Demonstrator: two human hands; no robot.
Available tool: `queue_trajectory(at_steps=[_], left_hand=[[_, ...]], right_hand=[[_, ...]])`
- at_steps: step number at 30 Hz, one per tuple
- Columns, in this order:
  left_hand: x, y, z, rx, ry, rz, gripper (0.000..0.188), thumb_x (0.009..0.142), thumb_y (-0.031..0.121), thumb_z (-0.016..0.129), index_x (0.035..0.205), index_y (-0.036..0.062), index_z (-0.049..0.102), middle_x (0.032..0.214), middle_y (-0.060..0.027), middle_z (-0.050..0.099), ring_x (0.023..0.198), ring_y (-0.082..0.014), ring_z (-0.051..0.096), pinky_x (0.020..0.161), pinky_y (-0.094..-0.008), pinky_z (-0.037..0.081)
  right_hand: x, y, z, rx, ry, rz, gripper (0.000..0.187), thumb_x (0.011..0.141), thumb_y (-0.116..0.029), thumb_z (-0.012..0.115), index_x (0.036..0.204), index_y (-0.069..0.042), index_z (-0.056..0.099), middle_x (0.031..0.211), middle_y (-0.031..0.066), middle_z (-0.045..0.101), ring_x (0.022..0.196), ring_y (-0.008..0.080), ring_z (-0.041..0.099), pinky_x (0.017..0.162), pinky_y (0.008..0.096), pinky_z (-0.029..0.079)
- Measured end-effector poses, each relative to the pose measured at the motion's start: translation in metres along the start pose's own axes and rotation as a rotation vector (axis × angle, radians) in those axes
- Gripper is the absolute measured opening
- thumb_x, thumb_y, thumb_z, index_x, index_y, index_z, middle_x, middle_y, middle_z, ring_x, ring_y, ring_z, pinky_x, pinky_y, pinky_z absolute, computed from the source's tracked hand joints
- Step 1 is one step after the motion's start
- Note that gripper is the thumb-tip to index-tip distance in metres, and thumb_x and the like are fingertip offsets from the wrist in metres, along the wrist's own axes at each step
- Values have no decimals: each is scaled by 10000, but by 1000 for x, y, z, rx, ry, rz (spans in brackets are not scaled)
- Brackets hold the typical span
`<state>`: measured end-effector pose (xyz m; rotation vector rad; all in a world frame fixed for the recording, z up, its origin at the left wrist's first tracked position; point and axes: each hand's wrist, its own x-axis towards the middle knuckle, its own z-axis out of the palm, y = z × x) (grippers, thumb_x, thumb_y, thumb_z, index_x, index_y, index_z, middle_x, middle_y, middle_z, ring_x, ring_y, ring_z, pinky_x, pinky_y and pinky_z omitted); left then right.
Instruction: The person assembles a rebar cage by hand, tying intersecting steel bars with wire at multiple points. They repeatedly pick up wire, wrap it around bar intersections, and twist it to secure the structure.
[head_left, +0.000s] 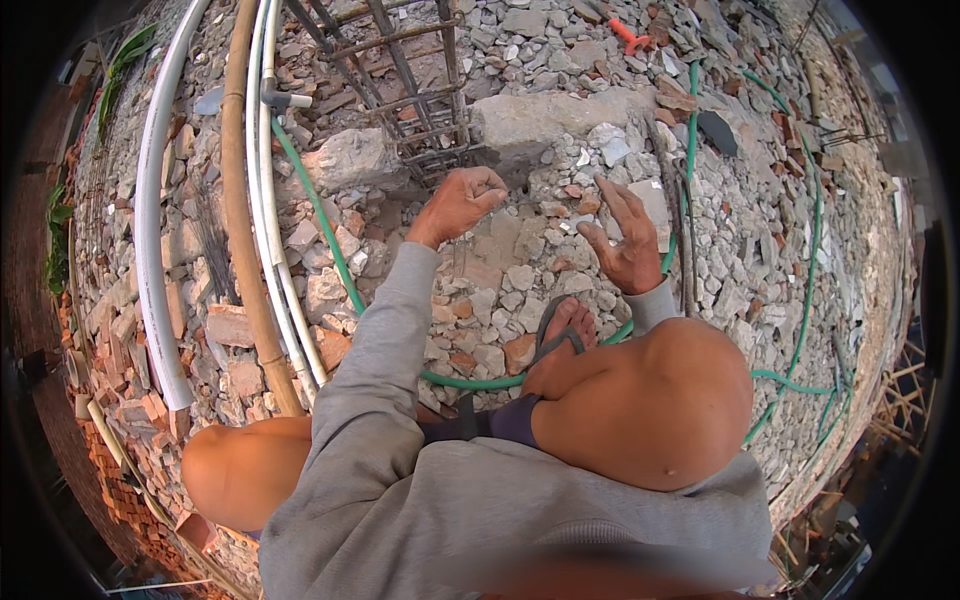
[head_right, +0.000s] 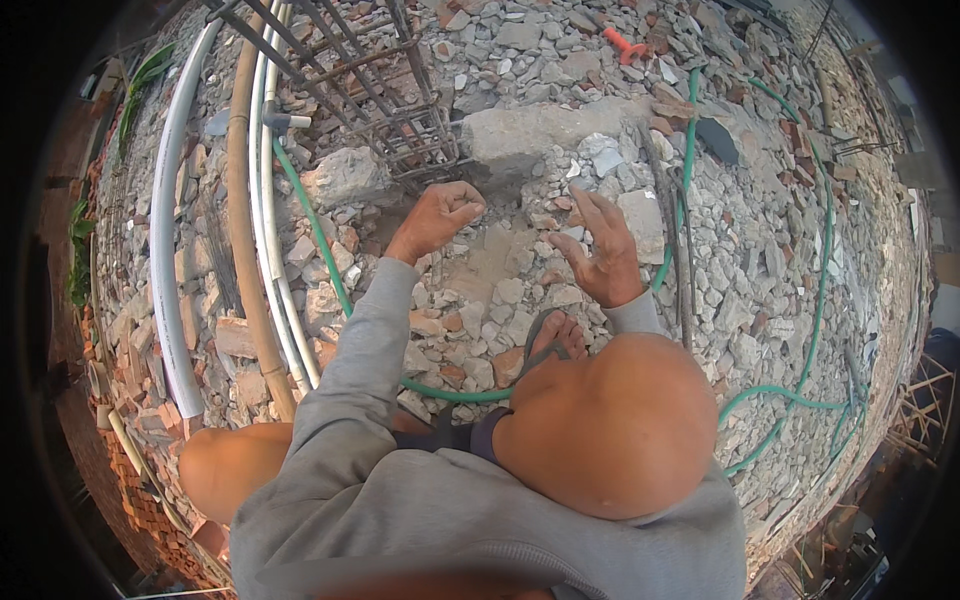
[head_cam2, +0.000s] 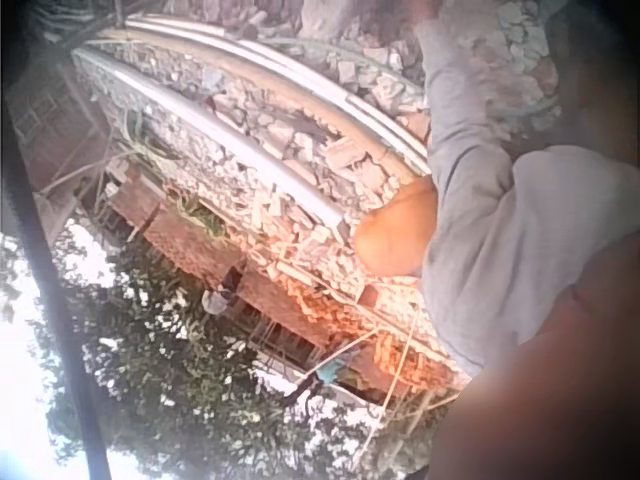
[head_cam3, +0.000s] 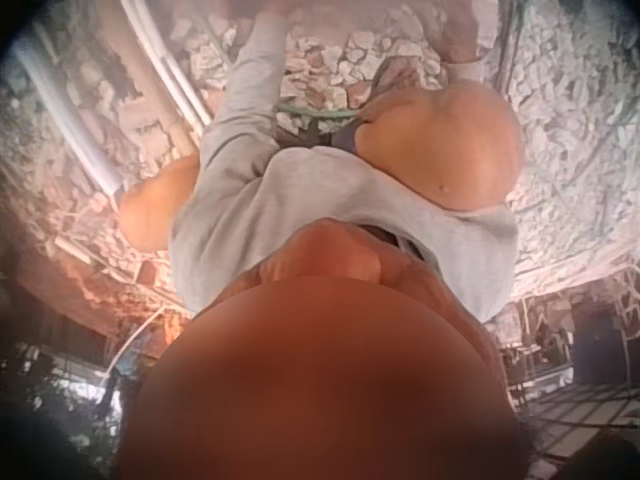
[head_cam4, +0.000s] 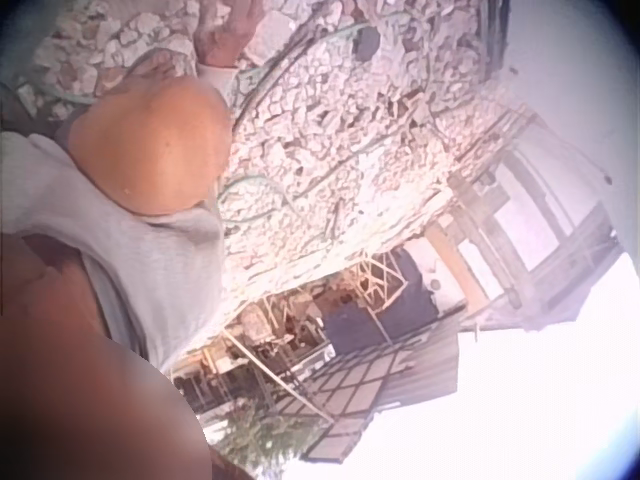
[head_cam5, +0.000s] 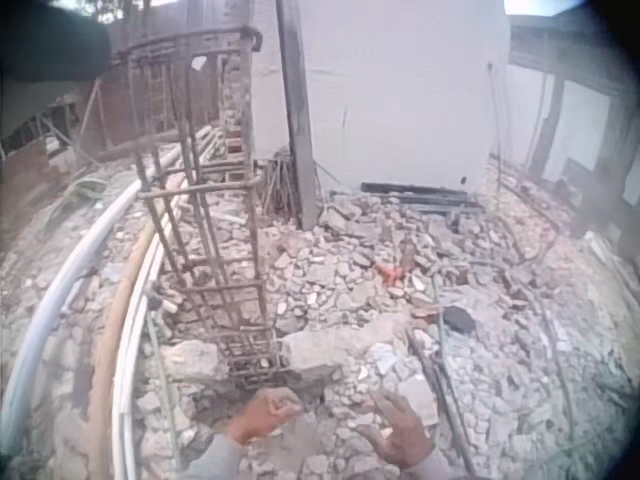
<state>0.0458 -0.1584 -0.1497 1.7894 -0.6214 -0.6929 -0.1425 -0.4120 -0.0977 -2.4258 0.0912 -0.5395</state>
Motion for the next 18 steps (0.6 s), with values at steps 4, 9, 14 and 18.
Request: queue_trajectory(at_steps=[4,9,14,18], left_hand=[[8,40,10,6,-60,32,317,960,270,741,1087,-20,725,723,13,609,672,-82,519,599,-307,448],[0,57,2,-1049,201,-120,369,962,289,764,1129,-37,719,740,-16,687,655,-124,648,600,-296,543],[-6,43,-8,-556,-68,-196,300,954,253,761,1065,-25,749,863,-106,749,844,-181,732,670,-333,593],[-8,35,-11,350,-242,61,214,902,226,766,910,16,728,821,-132,727,830,-311,703,749,-449,568]], right_hand=[[47,-35,26,117,-329,-96,339,884,-155,807,1213,-100,749,1017,156,756,908,366,730,795,432,580],[62,-23,23,71,107,-166,223,852,25,778,1064,-34,744,858,169,721,688,338,686,597,407,526],[62,-8,14,-29,193,-239,237,840,62,768,1052,-39,737,797,143,676,676,320,671,580,392,510],[66,1,4,-11,41,-237,227,830,59,768,1034,-33,728,796,137,673,683,325,669,591,399,509]])
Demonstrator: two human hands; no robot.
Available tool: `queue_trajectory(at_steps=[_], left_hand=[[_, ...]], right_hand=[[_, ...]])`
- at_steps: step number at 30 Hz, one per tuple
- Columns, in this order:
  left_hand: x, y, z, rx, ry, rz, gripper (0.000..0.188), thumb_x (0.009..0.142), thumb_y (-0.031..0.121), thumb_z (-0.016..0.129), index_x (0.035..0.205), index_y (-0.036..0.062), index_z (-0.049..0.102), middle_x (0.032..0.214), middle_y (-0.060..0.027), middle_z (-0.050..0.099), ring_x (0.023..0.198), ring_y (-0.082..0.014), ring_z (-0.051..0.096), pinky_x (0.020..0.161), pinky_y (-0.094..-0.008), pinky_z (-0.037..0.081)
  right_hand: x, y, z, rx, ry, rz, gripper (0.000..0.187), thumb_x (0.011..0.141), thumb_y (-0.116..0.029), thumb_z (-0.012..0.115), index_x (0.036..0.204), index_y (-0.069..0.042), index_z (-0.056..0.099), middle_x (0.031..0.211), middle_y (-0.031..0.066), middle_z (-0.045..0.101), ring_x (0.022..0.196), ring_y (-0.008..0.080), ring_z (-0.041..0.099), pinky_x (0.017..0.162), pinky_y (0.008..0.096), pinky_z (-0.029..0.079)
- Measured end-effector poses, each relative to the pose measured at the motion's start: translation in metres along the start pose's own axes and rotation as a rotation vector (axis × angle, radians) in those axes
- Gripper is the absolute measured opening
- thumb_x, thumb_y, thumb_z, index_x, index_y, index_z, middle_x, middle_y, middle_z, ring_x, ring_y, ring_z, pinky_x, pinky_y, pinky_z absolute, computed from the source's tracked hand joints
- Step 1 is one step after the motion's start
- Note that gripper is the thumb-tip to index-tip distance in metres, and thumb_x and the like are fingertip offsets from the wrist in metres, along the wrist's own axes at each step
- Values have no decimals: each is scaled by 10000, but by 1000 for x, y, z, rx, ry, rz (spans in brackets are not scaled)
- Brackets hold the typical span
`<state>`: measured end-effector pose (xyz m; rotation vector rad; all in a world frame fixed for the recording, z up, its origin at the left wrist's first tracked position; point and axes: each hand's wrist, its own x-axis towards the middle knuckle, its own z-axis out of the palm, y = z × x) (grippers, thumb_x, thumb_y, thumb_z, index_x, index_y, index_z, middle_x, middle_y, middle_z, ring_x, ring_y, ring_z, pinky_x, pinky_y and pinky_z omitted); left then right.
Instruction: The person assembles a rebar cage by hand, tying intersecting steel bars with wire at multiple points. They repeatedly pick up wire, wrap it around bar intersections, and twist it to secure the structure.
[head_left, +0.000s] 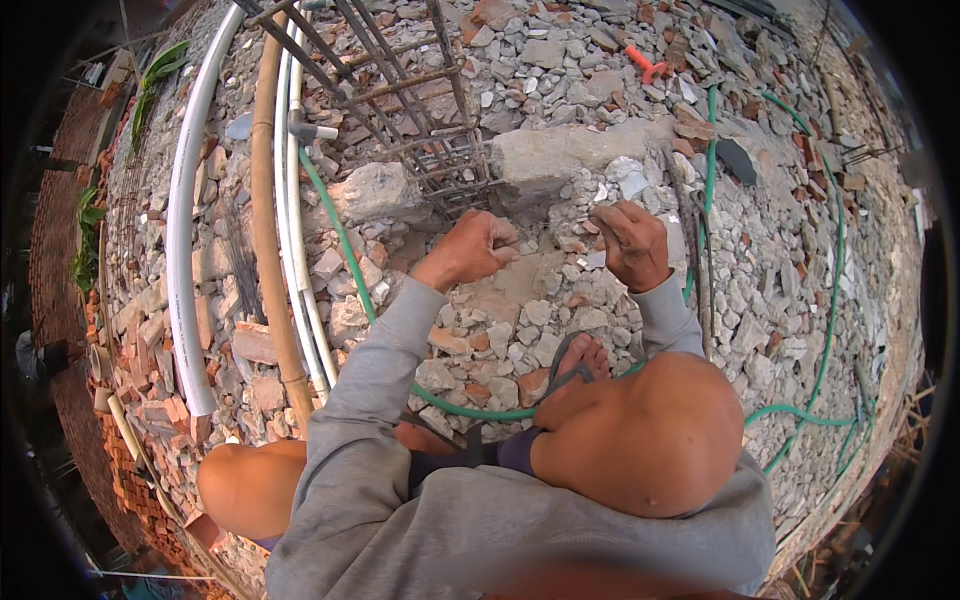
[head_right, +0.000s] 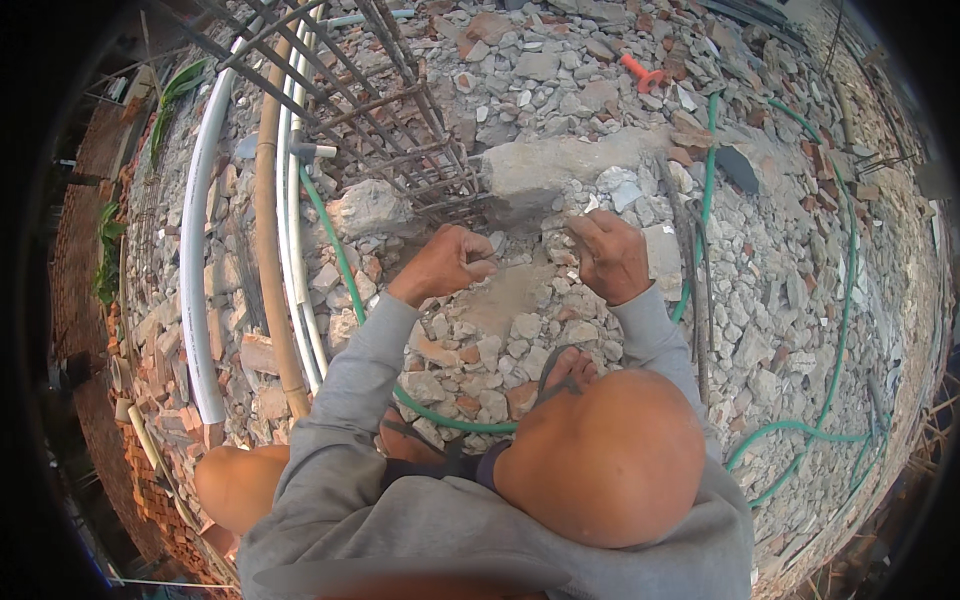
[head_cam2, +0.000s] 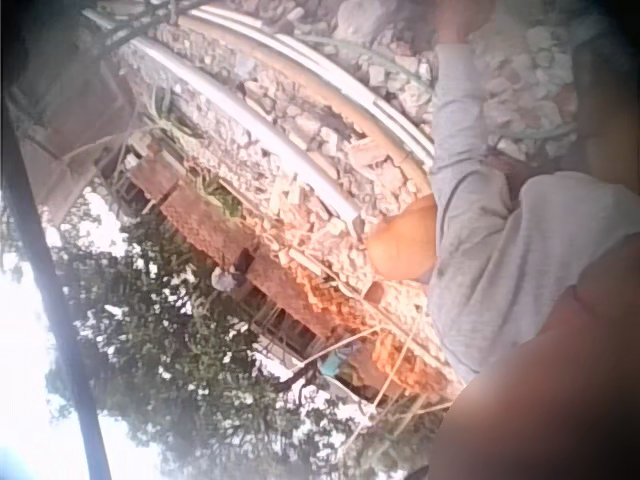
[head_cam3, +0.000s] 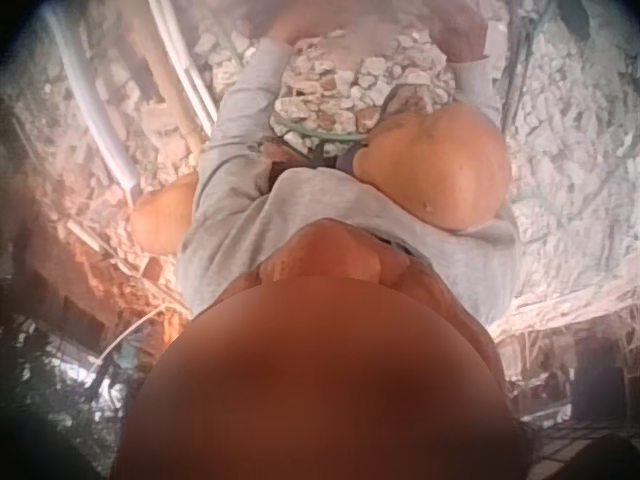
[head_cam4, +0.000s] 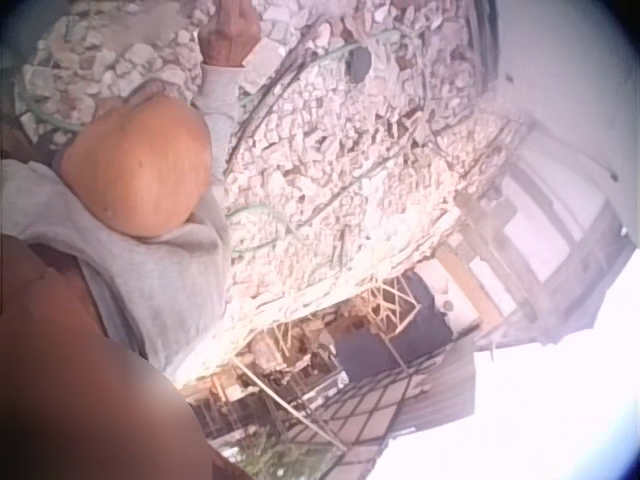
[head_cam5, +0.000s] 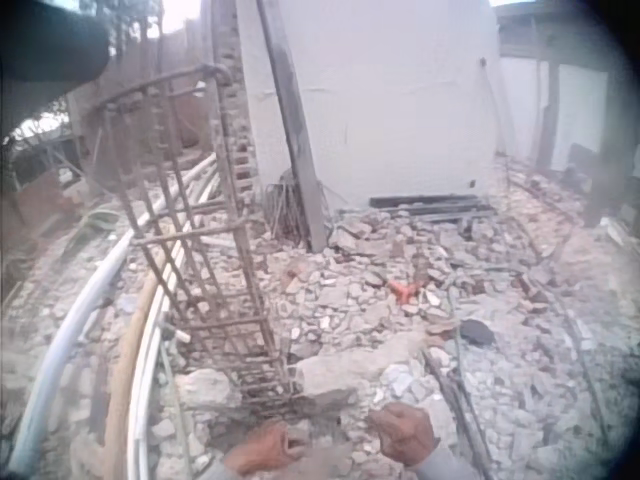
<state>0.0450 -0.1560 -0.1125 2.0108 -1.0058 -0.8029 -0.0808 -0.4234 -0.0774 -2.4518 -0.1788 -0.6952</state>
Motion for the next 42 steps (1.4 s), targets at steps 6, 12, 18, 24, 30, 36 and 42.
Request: queue_trajectory(at_steps=[6,12,18,24,30,36,42], left_hand=[[-34,15,-24,402,-148,-10,181,897,161,747,997,13,717,925,-171,730,950,-373,689,882,-476,540],[-68,71,-72,-846,-20,-227,293,1082,190,614,1211,-46,732,829,-66,724,847,-169,715,725,-343,542],[-109,113,-82,218,-495,-174,284,1081,242,558,1184,31,716,749,-154,656,818,-339,719,746,-512,548],[-136,78,-90,583,-462,-142,283,1058,222,547,1152,11,711,807,-230,662,827,-426,683,836,-551,518],[-118,54,-83,-22,-199,-148,274,1050,217,613,1172,30,770,810,-203,709,747,-327,682,784,-448,519],[-103,35,-108,554,-296,260,177,930,119,660,981,-5,776,805,-226,723,718,-384,716,678,-466,573],[-90,-8,-106,664,-318,130,175,858,102,682,952,-33,741,894,-241,711,935,-422,710,871,-515,572]], right_hand=[[-7,9,10,295,-204,-15,132,854,-58,739,985,-49,737,834,131,698,731,361,689,641,436,538],[-12,3,10,921,-422,451,235,997,-212,719,961,18,754,783,51,693,693,126,644,613,287,500],[-14,0,2,1013,-679,420,267,985,-260,737,1001,4,778,832,57,706,697,126,632,599,295,503],[-12,-50,53,227,-641,-216,575,962,-264,749,1491,-111,581,1280,196,658,1133,410,610,1014,501,498],[-15,-113,77,654,-643,323,355,999,-201,700,1325,-59,696,1152,191,747,985,331,710,896,432,566],[5,-117,85,686,-468,207,178,982,-120,679,1095,-21,773,963,174,782,860,320,762,795,392,576],[-5,-107,121,339,-448,161,79,937,-75,697,979,-28,745,874,195,732,732,418,687,663,440,548]])
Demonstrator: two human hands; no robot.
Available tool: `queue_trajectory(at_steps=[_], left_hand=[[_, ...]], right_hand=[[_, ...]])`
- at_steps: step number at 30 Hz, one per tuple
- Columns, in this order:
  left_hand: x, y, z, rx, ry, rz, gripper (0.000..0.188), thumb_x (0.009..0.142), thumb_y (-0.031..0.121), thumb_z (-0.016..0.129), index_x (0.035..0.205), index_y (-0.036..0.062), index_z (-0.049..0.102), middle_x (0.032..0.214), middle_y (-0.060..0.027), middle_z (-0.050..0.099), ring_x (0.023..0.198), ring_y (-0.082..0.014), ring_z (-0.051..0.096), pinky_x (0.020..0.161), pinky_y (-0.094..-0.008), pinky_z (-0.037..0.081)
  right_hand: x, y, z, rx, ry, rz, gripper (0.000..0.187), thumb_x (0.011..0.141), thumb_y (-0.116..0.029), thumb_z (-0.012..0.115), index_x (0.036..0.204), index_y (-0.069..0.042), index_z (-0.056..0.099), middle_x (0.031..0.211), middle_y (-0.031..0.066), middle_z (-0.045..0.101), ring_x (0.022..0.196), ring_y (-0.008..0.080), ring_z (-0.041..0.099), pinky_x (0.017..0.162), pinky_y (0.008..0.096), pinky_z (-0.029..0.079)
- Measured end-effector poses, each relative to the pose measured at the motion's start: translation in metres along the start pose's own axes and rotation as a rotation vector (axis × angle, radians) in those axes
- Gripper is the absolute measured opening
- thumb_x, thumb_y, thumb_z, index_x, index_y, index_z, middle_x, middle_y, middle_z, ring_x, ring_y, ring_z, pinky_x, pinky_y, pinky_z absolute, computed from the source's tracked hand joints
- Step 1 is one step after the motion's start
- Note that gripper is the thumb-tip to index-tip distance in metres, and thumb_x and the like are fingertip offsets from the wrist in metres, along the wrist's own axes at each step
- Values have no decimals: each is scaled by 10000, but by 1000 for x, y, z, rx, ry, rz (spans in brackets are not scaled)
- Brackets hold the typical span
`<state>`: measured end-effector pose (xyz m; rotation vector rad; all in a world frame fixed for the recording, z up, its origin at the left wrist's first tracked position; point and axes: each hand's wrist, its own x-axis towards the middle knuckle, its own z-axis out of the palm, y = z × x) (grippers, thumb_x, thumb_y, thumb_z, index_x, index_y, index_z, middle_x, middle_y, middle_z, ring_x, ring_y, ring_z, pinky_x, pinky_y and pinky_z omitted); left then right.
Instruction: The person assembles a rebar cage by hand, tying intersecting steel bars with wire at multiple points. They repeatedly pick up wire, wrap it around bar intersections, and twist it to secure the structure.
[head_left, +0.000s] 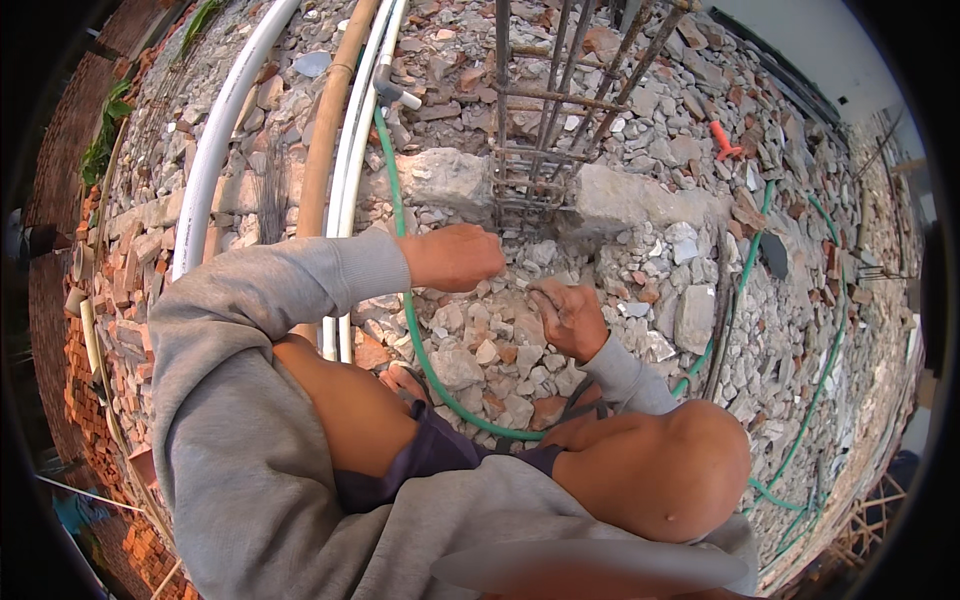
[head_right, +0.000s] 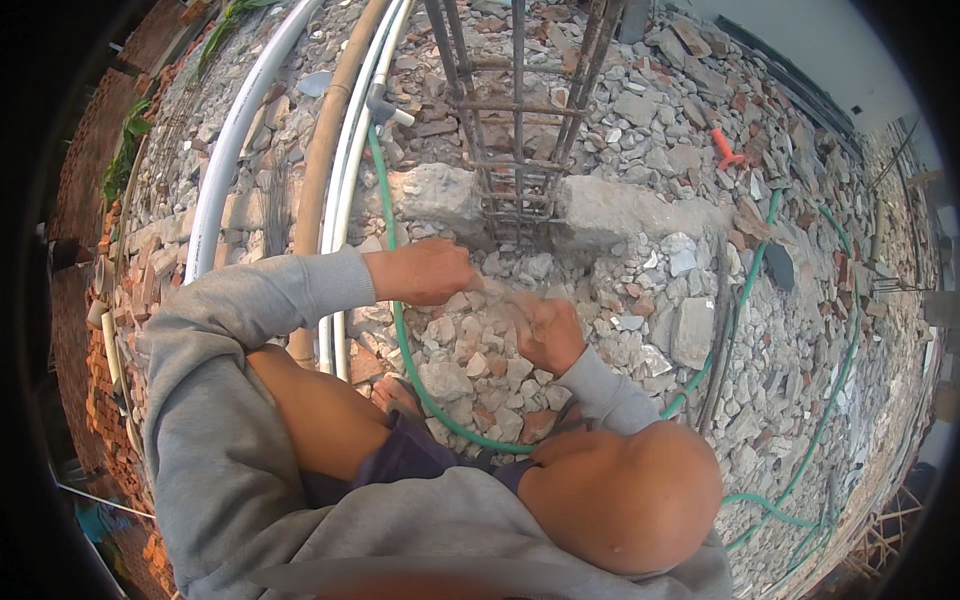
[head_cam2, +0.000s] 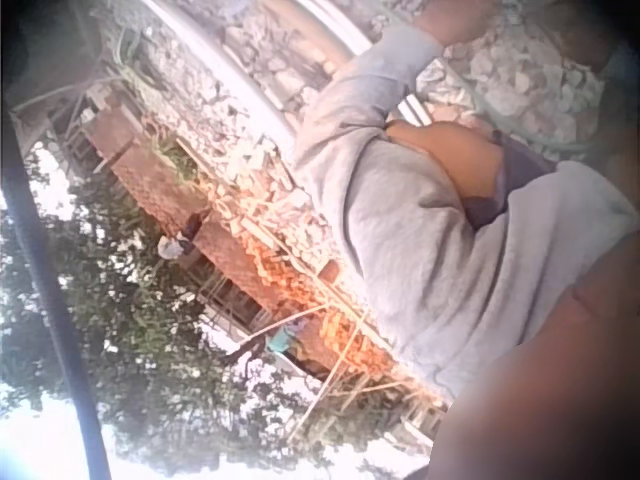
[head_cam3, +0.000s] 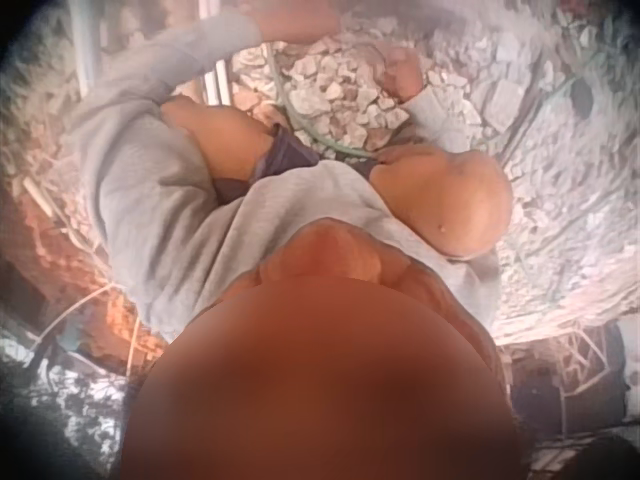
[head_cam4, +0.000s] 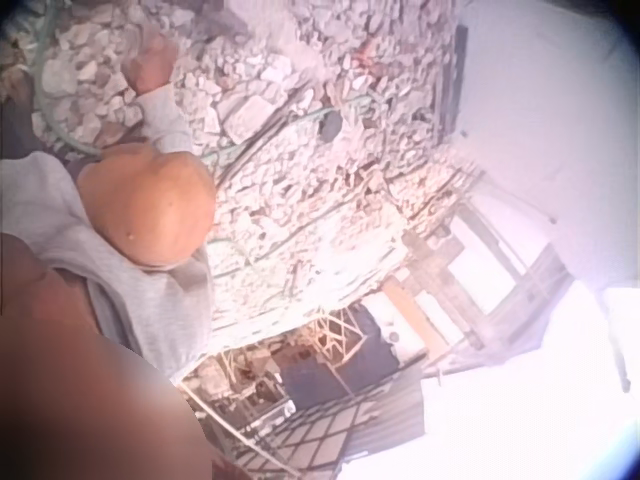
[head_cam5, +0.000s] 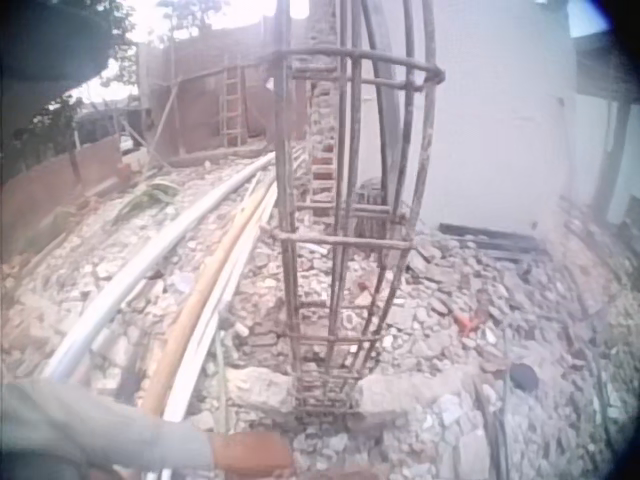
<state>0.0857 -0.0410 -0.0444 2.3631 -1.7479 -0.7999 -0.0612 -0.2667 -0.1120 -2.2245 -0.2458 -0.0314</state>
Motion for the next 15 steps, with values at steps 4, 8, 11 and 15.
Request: queue_trajectory(at_steps=[4,8,11,15], left_hand=[[1,-36,23,-221,298,-117,382,887,171,719,1217,-22,727,1084,-248,687,1052,-412,676,934,-498,550],[8,-96,23,-262,474,-539,437,896,200,742,1289,12,706,1175,-225,675,1076,-398,665,954,-499,526],[19,-130,10,-188,679,-551,393,896,184,732,1243,-1,713,1161,-222,678,1069,-409,659,935,-506,523],[43,-141,-10,131,810,-296,268,857,156,719,1034,-46,724,1062,-232,685,967,-419,668,867,-511,525]], right_hand=[[9,69,-3,-247,68,43,158,916,-105,668,1023,-32,759,868,208,737,807,409,709,722,463,543],[4,118,14,58,188,364,182,954,-137,644,959,12,747,803,159,721,749,240,677,695,392,510],[14,132,39,221,209,548,206,937,-152,644,917,17,760,837,233,718,744,376,683,708,430,510],[51,133,61,160,299,355,174,942,-146,653,983,-22,768,870,209,738,801,399,710,731,455,537]])
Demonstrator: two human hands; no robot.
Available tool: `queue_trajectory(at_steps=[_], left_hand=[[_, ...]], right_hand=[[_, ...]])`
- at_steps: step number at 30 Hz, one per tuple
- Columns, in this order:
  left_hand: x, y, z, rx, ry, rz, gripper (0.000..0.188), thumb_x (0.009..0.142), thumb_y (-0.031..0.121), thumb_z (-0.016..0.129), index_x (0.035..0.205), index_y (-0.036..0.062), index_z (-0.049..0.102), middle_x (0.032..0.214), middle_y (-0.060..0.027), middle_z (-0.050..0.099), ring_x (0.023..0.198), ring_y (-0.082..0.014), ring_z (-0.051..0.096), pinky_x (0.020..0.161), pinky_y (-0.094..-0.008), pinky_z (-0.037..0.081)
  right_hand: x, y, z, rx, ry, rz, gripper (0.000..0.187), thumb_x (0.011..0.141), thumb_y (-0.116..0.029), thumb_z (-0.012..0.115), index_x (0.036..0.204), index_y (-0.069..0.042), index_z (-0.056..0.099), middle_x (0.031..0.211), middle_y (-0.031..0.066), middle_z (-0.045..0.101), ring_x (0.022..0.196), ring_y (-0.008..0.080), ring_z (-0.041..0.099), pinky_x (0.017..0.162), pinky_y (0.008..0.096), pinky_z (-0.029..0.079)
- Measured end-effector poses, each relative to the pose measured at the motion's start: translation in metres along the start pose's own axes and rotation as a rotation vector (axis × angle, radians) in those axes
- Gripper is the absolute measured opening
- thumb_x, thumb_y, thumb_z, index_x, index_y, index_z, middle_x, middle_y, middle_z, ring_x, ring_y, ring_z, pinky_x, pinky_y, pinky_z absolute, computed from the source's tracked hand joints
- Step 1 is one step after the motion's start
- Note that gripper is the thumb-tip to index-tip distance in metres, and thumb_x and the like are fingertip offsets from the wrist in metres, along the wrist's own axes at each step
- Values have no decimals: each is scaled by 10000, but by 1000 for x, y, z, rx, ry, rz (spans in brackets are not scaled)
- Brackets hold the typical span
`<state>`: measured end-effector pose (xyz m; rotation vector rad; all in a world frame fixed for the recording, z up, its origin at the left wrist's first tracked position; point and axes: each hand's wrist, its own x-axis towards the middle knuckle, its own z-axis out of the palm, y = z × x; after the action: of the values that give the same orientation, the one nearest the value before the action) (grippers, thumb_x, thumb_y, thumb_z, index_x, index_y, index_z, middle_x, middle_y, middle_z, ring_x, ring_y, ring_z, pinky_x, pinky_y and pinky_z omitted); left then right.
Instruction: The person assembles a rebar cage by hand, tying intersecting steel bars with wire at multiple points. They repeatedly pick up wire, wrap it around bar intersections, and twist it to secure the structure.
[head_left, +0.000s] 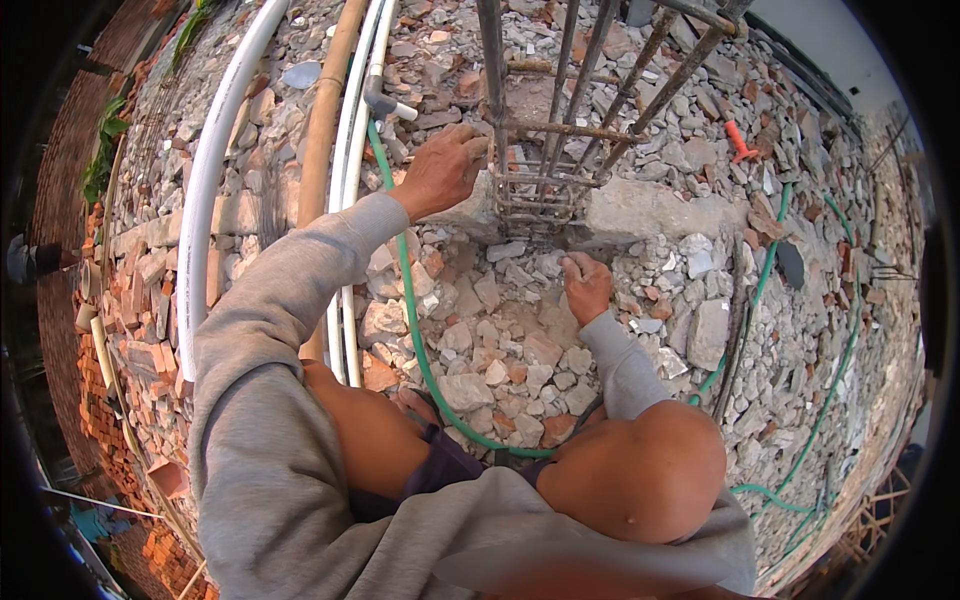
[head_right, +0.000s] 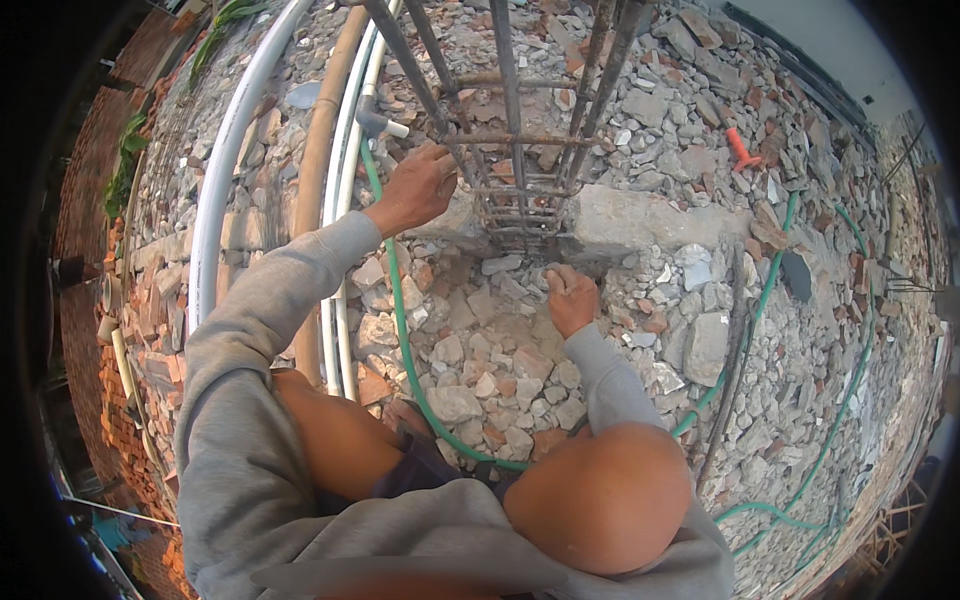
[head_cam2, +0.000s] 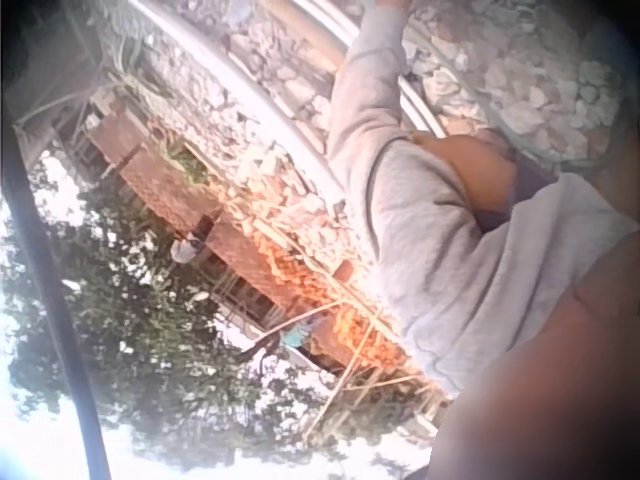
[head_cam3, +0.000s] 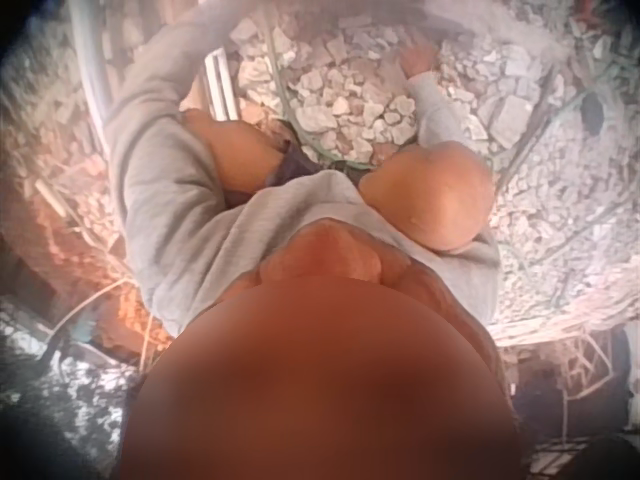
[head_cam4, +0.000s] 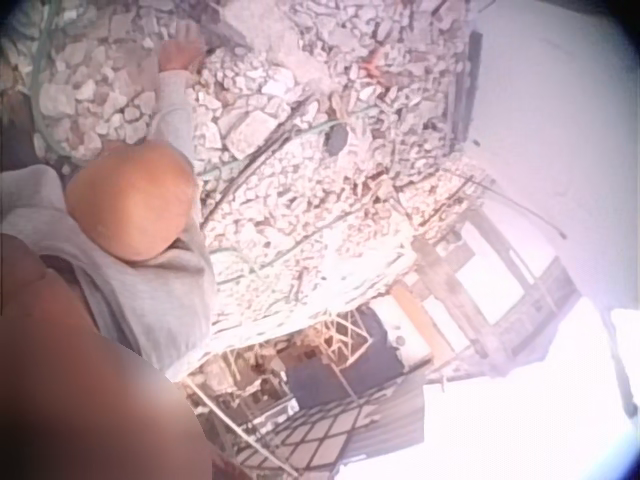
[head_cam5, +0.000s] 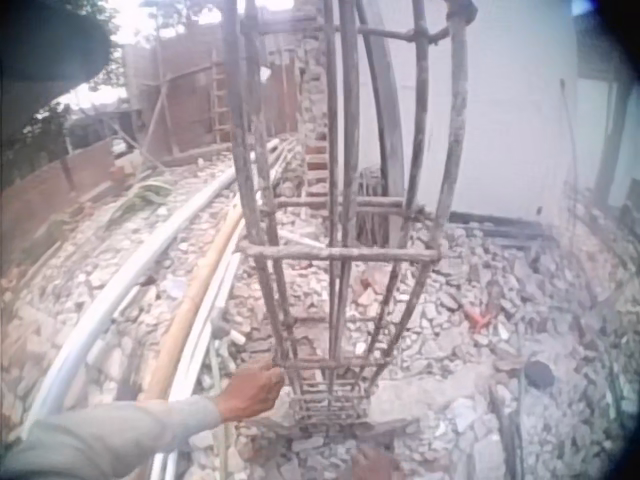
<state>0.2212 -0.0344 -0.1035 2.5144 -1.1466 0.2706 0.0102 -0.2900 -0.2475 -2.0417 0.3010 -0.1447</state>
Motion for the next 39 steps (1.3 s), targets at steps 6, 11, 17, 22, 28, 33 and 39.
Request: queue_trajectory(at_steps=[6,11,17,22,28,33,39], left_hand=[[21,5,-8,99,-176,150,291,820,223,727,725,-49,686,799,-253,667,814,-440,669,783,-529,531],[25,1,-21,12,-565,-86,223,863,204,700,846,-16,734,866,-237,715,858,-431,692,793,-502,550],[8,-15,-28,-467,-682,-302,196,896,36,678,1049,9,797,851,-156,755,861,-279,733,799,-409,563],[-1,-34,0,-389,-748,-220,282,885,-33,663,1111,52,809,885,-163,767,856,-282,741,802,-406,565],[-12,-45,64,172,-346,253,166,825,132,716,953,165,815,717,-141,640,720,-369,633,736,-489,503],[-28,-16,100,3,182,3,83,759,100,772,837,72,769,755,-159,650,788,-406,620,831,-552,478],[-48,29,112,-489,55,-725,54,867,-11,691,888,-29,737,965,-139,744,796,-255,680,721,-361,519]], right_hand=[[46,-39,41,-115,234,-405,154,926,-104,686,1065,-83,749,924,180,754,820,420,719,721,479,569],[50,-62,75,60,214,-229,107,960,-127,661,1017,-66,727,859,188,733,740,388,715,670,434,554],[56,-67,85,563,-40,233,241,1000,-213,627,882,-19,709,695,53,648,577,145,563,554,321,435],[50,-80,69,842,-136,290,317,1017,-232,633,778,-26,666,677,0,582,567,84,473,513,293,360],[55,-79,53,834,-253,239,316,1019,-214,630,762,-29,633,677,1,568,592,98,469,545,306,366],[60,-74,57,730,-239,216,306,976,-197,621,733,-12,649,644,39,600,621,141,535,608,345,427],[57,-70,54,682,-149,-2,297,964,-188,616,740,5,646,655,83,627,624,175,553,627,365,441]])
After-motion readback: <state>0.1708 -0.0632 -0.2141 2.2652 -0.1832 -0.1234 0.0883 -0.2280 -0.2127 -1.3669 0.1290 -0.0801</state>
